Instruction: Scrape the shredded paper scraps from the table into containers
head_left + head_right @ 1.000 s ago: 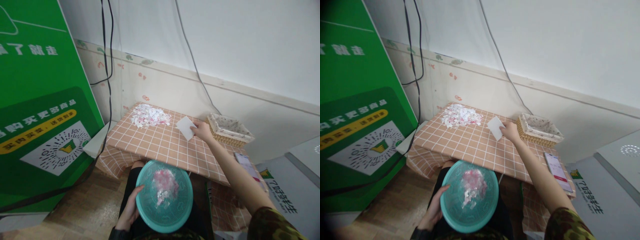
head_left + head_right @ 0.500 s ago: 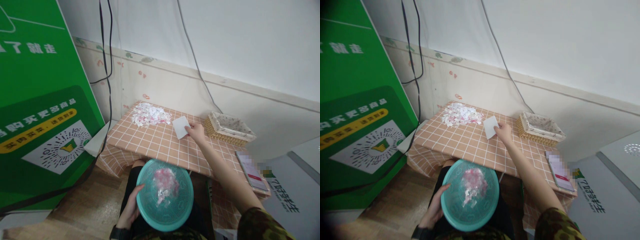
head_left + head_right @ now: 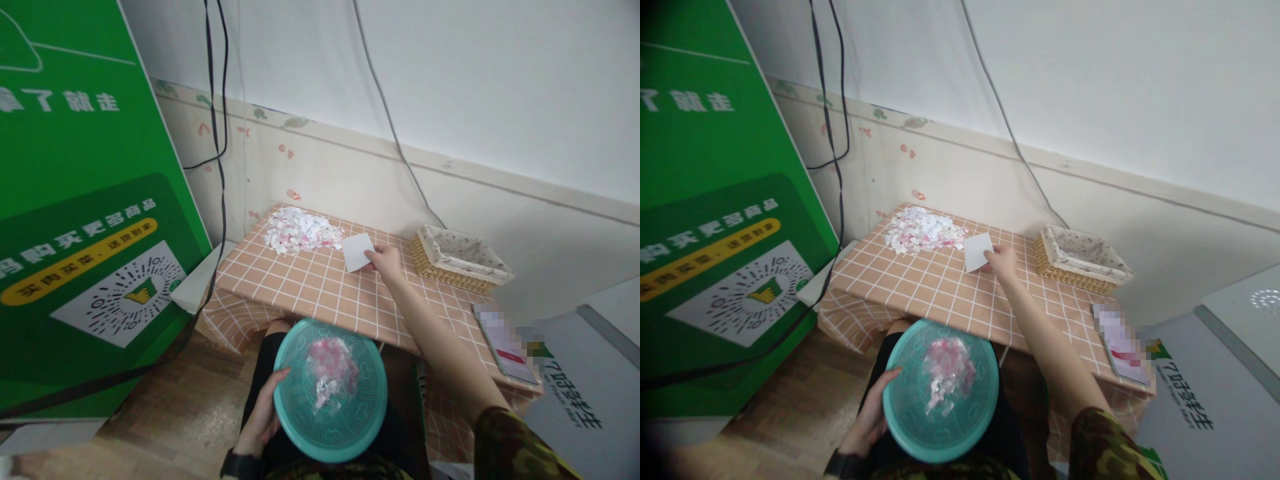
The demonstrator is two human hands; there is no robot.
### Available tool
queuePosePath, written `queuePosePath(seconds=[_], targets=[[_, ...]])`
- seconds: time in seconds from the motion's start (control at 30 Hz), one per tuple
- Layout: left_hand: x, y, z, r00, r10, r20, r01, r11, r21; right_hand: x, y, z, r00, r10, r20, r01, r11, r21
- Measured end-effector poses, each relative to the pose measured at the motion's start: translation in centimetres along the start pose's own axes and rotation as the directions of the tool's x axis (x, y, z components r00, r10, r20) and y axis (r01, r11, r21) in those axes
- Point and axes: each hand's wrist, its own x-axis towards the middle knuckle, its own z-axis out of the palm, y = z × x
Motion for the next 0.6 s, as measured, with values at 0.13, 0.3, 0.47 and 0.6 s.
queuePosePath(seconds=[0.13,0.3,0.47,0.6], targets=[[0.0,0.0,0.0,1.0,-0.001,-0.01,0.001,1.0,-0.017,-0.5,-0.2,1.2,0.997,0.002,0.079,-0.009,0.996,0.084],[0.0,-0.1,-0.1,1.0,-0.01,-0.018,0.01,1.0,-0.013,-1.6,-0.6,0.9,0.985,-0.061,0.164,0.025,0.977,0.213],[0.0,-0.1,-0.1,0.999,0.005,-0.032,-0.006,1.0,-0.009,-1.5,-1.4,0.0,0.976,-0.127,0.179,0.094,0.979,0.182],[-0.1,0.0,0.1,0.999,0.011,-0.031,-0.012,1.0,-0.019,-1.0,-1.8,-0.5,0.971,-0.152,0.183,0.126,0.982,0.144]])
